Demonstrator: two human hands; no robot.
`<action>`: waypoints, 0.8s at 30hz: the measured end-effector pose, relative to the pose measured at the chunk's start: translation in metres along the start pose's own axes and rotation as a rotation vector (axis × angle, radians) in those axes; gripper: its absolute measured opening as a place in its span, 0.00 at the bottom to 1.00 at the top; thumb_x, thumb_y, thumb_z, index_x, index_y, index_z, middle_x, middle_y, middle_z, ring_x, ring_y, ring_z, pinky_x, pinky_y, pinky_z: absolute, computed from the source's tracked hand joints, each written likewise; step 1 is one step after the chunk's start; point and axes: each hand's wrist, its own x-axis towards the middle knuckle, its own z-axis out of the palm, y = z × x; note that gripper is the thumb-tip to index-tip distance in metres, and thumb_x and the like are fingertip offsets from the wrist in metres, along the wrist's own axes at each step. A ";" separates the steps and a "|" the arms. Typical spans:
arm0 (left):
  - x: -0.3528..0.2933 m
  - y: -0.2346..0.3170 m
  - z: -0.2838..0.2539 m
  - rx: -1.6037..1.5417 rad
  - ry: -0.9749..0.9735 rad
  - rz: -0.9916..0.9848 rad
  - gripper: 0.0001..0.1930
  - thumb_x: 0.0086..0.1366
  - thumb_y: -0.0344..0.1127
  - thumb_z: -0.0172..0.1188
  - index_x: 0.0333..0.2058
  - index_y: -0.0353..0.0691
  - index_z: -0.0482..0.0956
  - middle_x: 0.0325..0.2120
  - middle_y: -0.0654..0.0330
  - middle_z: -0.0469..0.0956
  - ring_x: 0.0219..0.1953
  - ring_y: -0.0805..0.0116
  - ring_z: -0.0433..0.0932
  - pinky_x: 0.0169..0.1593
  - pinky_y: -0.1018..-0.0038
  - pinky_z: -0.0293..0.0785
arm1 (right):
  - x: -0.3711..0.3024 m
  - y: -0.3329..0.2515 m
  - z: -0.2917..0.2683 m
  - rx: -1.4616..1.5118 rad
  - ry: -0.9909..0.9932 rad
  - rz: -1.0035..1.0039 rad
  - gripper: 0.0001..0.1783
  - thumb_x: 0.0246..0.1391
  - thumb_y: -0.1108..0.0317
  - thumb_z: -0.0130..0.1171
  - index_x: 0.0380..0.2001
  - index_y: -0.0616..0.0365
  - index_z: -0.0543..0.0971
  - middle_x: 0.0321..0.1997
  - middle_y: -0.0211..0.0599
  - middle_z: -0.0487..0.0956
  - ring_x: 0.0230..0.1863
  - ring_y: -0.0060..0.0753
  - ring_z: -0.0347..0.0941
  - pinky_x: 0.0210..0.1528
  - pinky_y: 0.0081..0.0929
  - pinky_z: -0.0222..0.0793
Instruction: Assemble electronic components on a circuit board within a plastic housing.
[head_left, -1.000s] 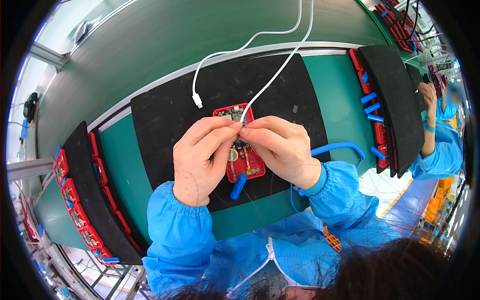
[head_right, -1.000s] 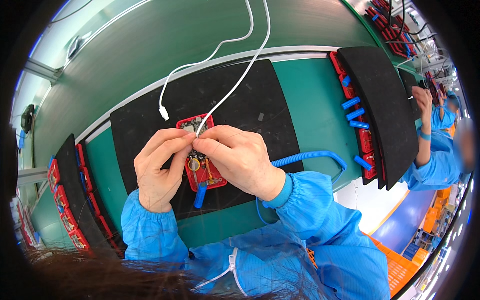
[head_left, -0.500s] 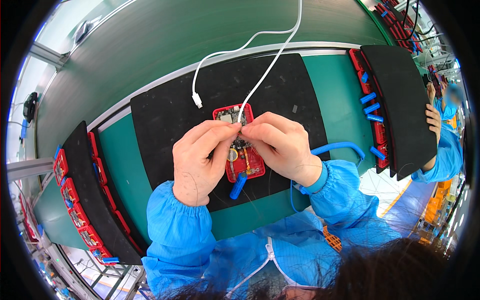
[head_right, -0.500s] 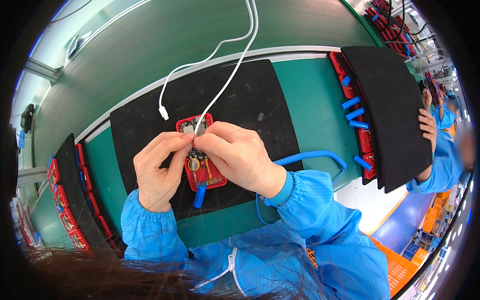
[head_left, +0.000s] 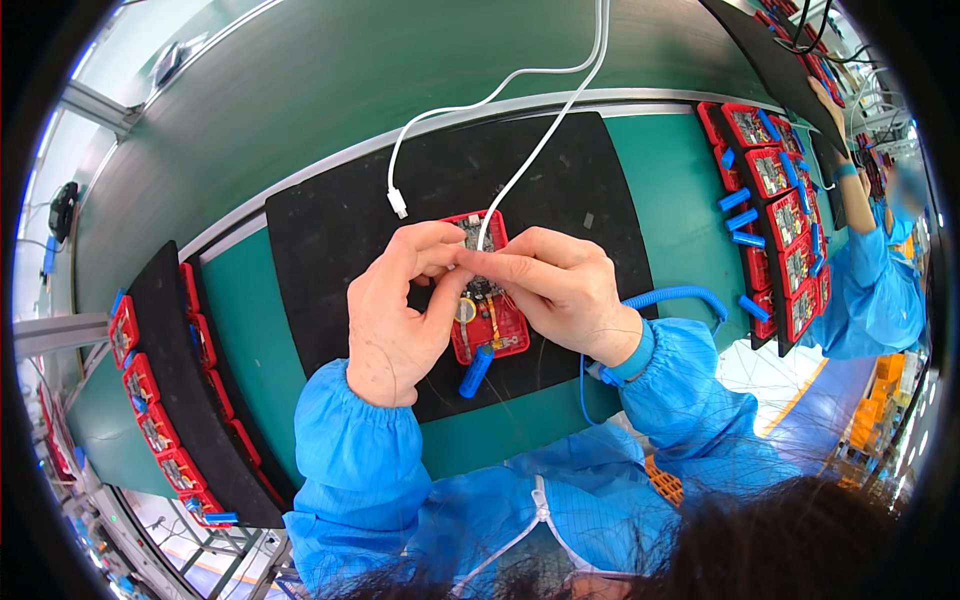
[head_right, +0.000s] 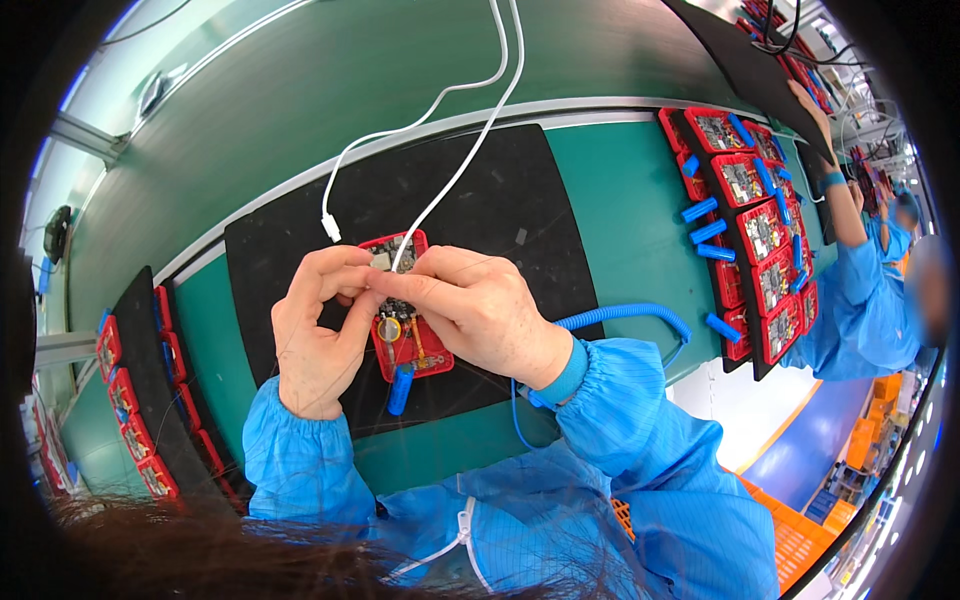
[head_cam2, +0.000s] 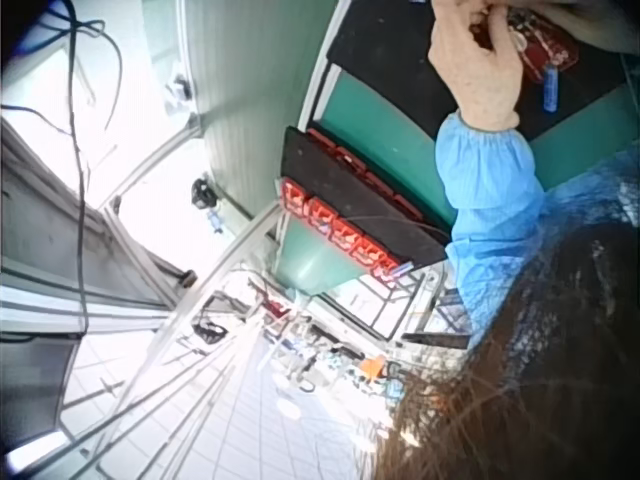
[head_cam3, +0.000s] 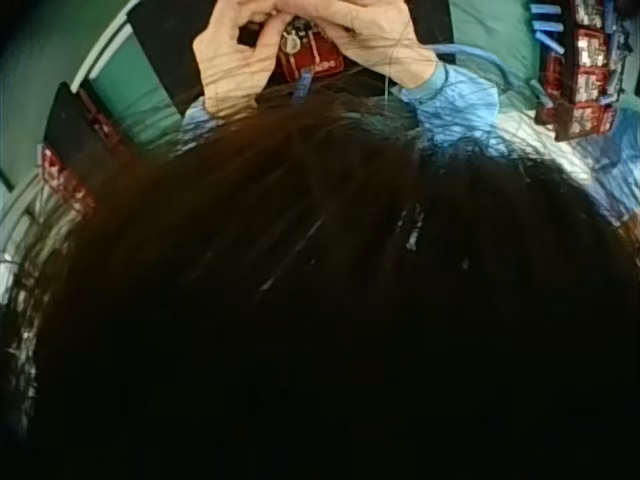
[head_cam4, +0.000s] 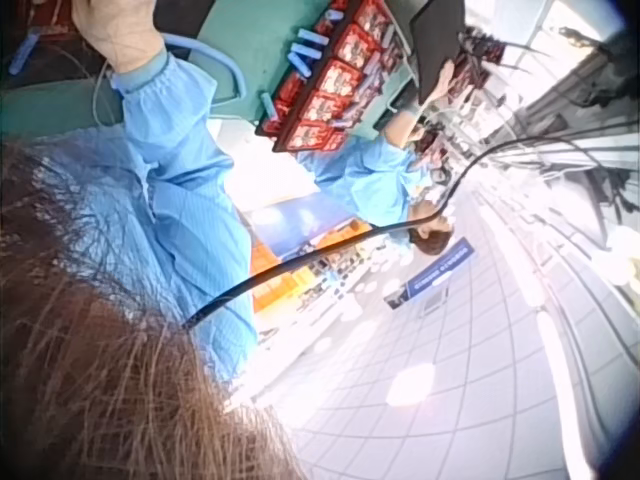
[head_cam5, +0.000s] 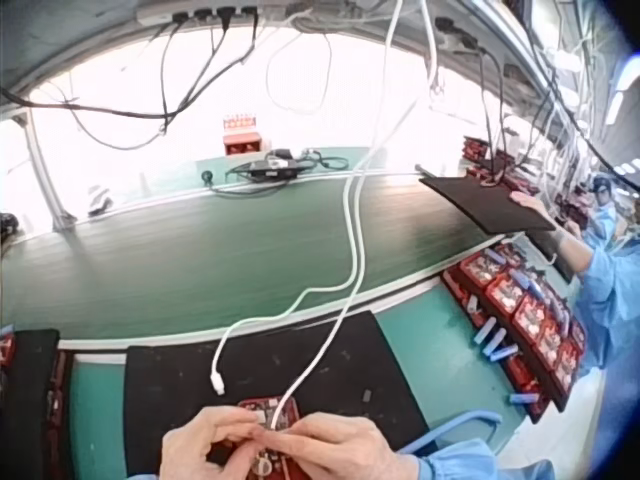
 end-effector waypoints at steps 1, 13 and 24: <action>0.000 0.000 0.000 -0.015 -0.009 -0.005 0.15 0.55 0.19 0.62 0.42 0.38 0.76 0.32 0.60 0.81 0.28 0.73 0.79 0.34 0.76 0.73 | 0.000 0.000 0.000 0.001 0.013 -0.005 0.23 0.38 0.82 0.61 0.42 0.52 0.82 0.28 0.33 0.76 0.26 0.35 0.75 0.27 0.29 0.73; 0.054 -0.012 -0.036 0.383 0.022 -0.060 0.10 0.58 0.26 0.61 0.40 0.37 0.79 0.25 0.57 0.77 0.23 0.70 0.73 0.28 0.74 0.70 | 0.002 -0.007 -0.002 -0.013 -0.008 -0.025 0.23 0.35 0.84 0.62 0.39 0.54 0.83 0.26 0.33 0.75 0.24 0.33 0.74 0.25 0.28 0.72; 0.084 -0.011 -0.024 -0.116 -0.197 -0.408 0.08 0.59 0.28 0.62 0.35 0.29 0.81 0.27 0.58 0.82 0.25 0.75 0.75 0.31 0.78 0.73 | 0.001 -0.005 0.000 -0.021 -0.005 -0.025 0.21 0.38 0.81 0.61 0.40 0.52 0.82 0.26 0.32 0.75 0.25 0.34 0.74 0.25 0.30 0.72</action>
